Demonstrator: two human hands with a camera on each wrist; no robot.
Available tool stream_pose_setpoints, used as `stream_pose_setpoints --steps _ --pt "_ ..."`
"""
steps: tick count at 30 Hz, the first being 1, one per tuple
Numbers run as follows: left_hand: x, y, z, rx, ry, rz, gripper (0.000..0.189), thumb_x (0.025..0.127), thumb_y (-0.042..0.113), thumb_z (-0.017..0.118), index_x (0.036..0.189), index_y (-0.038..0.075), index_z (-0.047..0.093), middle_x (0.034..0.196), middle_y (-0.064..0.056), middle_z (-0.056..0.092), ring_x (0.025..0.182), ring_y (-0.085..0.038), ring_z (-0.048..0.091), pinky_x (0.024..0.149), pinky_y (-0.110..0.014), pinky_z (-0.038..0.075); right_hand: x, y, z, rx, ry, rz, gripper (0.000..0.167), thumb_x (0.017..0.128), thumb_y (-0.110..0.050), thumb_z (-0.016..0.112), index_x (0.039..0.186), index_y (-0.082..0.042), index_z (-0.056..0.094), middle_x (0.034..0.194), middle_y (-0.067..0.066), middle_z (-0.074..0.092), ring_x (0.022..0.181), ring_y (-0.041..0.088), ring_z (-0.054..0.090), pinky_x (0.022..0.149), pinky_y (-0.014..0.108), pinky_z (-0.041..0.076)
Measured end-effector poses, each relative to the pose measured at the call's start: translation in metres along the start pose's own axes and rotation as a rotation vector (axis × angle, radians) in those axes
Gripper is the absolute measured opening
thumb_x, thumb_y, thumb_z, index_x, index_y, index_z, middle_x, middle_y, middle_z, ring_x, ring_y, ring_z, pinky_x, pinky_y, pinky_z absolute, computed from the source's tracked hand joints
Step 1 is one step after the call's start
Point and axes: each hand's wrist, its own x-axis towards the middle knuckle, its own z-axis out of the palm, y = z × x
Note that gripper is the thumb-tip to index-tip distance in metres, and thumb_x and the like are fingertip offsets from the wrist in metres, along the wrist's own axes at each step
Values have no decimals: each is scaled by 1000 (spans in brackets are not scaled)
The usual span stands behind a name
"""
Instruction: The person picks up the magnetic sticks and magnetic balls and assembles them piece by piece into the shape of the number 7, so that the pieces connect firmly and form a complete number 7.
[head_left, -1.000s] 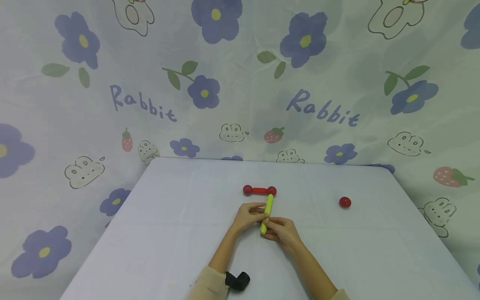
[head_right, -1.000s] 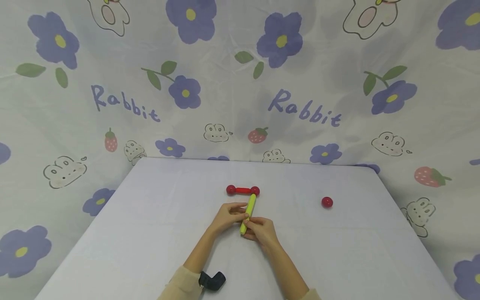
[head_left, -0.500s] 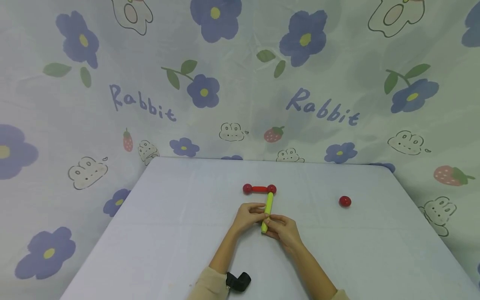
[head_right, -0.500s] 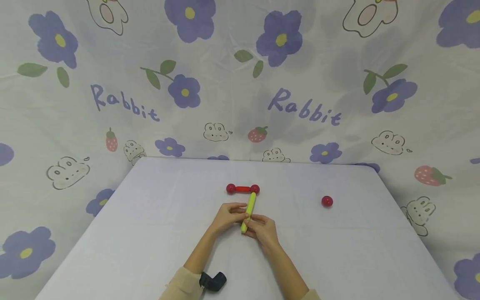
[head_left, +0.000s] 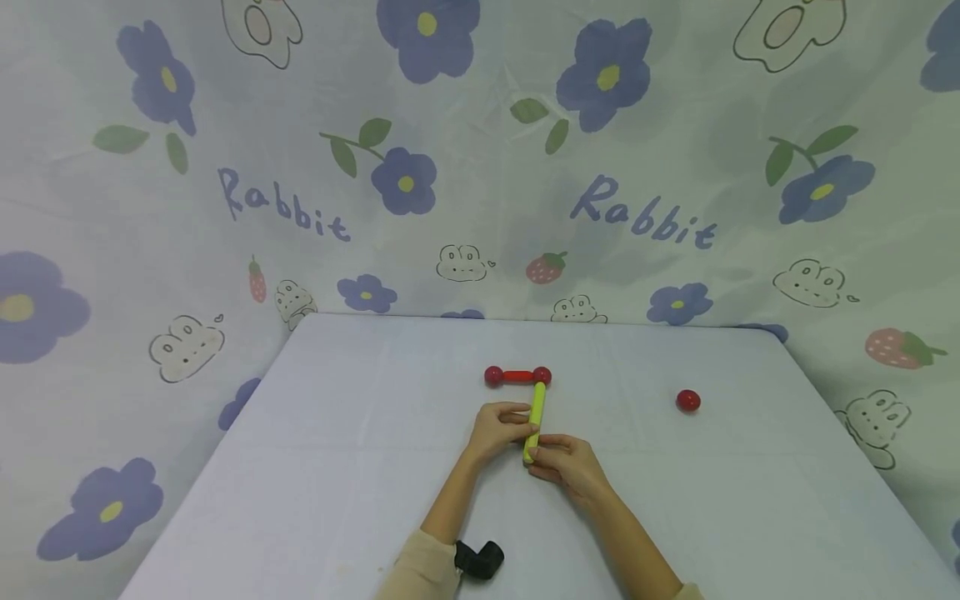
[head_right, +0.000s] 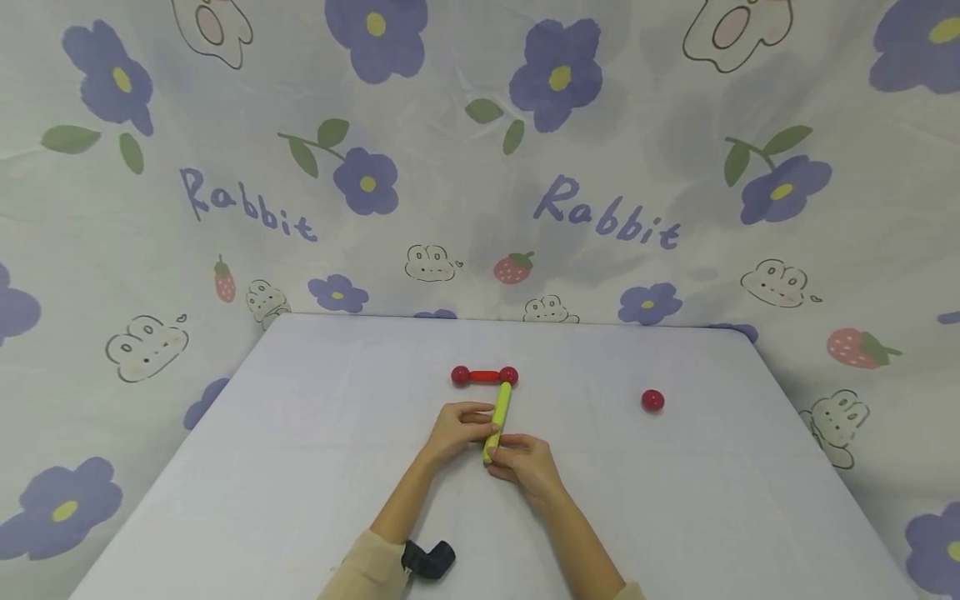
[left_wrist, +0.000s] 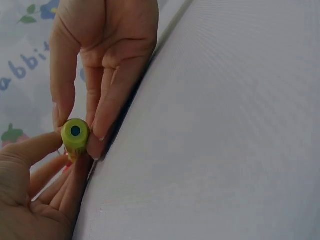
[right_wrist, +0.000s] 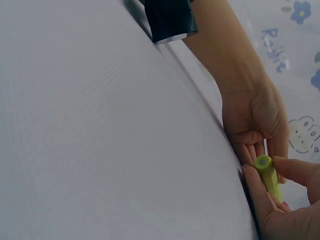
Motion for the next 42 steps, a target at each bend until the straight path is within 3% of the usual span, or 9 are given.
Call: stream_pose_setpoints --steps 5,11,19,27,33,37,42 --pt "3 -2 0 9 -20 -6 41 80 2 70 116 -13 58 98 -29 66 87 -31 68 72 -32 57 0 -1 0 11 -13 4 50 85 0 65 125 19 41 105 20 61 85 20 67 81 34 55" --pt "14 -25 1 23 -30 -13 44 79 6 71 119 -9 58 97 -26 67 85 -30 69 71 -32 57 0 -2 0 17 -10 10 49 86 0 64 125 19 41 102 19 63 86 20 67 81 34 55" --pt "21 -34 3 20 -8 -14 43 77 10 75 116 -4 62 96 -22 69 83 -26 69 70 -32 57 -1 -9 -19 -171 -9 -46 52 87 -13 65 124 17 44 97 21 68 81 22 69 74 32 57" --pt "19 -25 2 1 -14 -23 42 78 7 73 116 -7 61 98 -24 68 81 -25 69 69 -32 58 -10 -26 -71 -319 223 -100 44 88 -17 66 123 6 53 94 15 70 79 19 69 73 26 56" --pt "26 -32 4 21 0 -30 43 78 8 74 117 -5 62 98 -22 69 82 -25 69 70 -31 57 -20 -34 -109 -415 387 -156 46 89 -24 66 121 6 54 91 8 70 71 6 66 69 15 52" --pt "23 -21 4 29 -5 -18 42 79 5 73 117 -8 61 98 -24 68 83 -28 69 70 -32 57 -25 -37 -128 -485 534 -154 49 88 -28 66 122 5 54 89 -1 64 68 -1 60 64 11 49" --pt "17 -8 2 19 -15 -10 42 79 3 71 116 -12 59 99 -27 67 83 -30 69 70 -34 58 -27 -38 -149 -512 671 -114 54 87 -27 67 127 5 49 101 9 57 64 -6 52 59 11 48"
